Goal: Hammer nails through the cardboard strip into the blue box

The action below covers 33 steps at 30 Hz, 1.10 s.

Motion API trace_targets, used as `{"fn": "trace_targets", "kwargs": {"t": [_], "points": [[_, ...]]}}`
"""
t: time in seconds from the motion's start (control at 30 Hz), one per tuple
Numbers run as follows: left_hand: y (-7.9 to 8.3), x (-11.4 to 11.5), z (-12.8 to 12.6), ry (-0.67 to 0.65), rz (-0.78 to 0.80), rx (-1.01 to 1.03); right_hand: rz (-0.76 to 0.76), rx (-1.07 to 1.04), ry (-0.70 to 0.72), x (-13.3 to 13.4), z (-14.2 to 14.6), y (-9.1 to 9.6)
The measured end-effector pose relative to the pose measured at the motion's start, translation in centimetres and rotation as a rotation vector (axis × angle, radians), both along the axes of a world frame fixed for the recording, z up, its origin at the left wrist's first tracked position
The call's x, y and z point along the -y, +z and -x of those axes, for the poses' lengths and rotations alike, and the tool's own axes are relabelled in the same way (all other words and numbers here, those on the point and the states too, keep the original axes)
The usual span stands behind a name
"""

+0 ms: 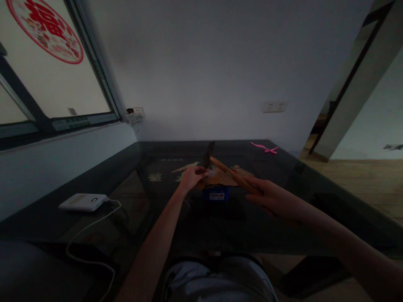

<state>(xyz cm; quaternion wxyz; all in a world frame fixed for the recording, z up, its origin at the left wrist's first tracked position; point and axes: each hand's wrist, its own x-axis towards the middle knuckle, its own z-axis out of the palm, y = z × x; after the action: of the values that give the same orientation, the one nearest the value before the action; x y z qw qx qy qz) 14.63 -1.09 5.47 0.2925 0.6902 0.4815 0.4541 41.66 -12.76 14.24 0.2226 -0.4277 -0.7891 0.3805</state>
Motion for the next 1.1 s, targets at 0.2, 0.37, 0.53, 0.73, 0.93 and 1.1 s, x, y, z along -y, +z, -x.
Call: {"fn": "trace_targets", "kwargs": {"t": [0.2,0.37,0.53,0.73,0.93,1.1], "points": [[0.8,1.1,0.2,-0.035,-0.045,0.061,0.006,-0.010,-0.010,0.3,0.1,0.4],[1.3,1.9,0.1,0.039,-0.077,-0.044,-0.007,0.000,-0.009,0.4,0.4,0.8],[1.1,1.6,0.0,0.070,-0.092,-0.089,0.012,-0.027,0.001,0.3,0.6,0.6],[1.2,1.6,0.4,0.053,-0.106,-0.091,0.074,-0.077,-0.017,0.4,0.1,-0.1],[1.2,1.6,1.2,0.116,-0.155,-0.093,0.129,-0.225,-0.123,0.6,-0.5,-2.8],[0.9,1.7,2.0,0.104,-0.194,-0.081,0.178,-0.453,-0.216,0.3,-0.7,-5.4]]}}
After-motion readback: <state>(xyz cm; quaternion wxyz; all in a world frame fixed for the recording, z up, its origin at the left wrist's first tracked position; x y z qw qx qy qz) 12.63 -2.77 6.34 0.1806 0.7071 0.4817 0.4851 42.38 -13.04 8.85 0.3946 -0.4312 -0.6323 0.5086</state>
